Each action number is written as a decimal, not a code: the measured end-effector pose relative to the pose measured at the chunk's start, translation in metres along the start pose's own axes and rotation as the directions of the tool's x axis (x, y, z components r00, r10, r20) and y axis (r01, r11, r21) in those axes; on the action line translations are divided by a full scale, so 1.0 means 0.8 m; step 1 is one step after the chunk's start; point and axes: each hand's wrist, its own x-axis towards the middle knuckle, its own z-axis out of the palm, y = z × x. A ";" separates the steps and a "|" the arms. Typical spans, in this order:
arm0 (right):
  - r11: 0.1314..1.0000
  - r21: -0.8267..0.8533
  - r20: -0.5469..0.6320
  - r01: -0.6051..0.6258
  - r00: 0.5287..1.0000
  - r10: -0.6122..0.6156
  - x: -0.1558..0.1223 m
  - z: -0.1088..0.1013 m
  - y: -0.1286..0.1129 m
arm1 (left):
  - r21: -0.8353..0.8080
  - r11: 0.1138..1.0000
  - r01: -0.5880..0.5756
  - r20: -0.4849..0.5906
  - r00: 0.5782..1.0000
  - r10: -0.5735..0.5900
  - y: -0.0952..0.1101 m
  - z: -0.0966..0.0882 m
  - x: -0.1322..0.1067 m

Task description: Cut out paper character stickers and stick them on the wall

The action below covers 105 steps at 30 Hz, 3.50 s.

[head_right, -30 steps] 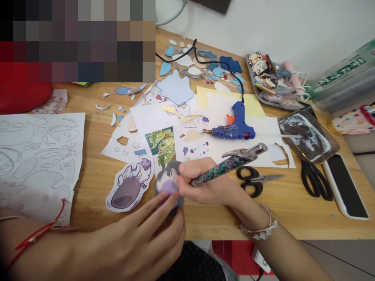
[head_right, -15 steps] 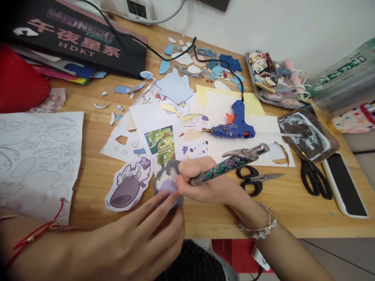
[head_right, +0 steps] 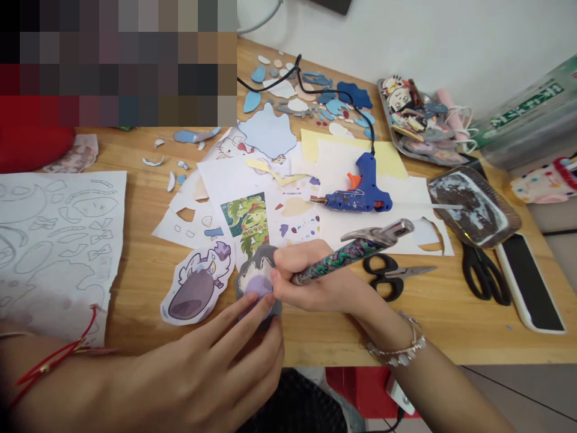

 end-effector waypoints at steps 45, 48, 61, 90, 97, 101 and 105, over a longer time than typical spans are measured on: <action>0.997 0.059 0.054 -0.043 0.998 0.040 -0.003 0.000 0.001 | -0.026 1.000 0.016 0.004 1.000 -0.016 0.002 0.000 0.002; 0.997 0.060 0.054 -0.052 0.997 0.049 -0.003 0.001 0.002 | -0.029 0.999 0.037 0.012 0.999 -0.036 0.002 0.000 0.003; 0.994 0.105 0.046 -0.009 0.999 0.004 -0.003 0.001 0.002 | -0.039 0.999 0.029 -0.001 1.000 -0.029 0.004 0.002 0.000; 0.640 0.768 -0.189 -0.028 0.945 0.268 0.000 0.004 0.004 | -0.066 0.993 0.093 0.001 0.996 -0.093 0.011 0.001 0.000; 0.798 0.576 -0.108 -0.176 0.952 0.287 0.000 0.003 -0.003 | -0.045 0.994 0.099 0.000 0.995 -0.100 0.008 0.000 0.001; 0.901 0.429 -0.128 -0.066 0.983 0.132 0.005 0.001 -0.004 | -0.027 0.997 0.070 0.007 0.998 -0.070 0.007 -0.001 0.002; 0.962 0.271 -0.060 -0.033 0.997 0.051 0.008 -0.001 -0.006 | -0.045 0.991 0.122 -0.002 0.992 -0.122 0.011 0.001 0.001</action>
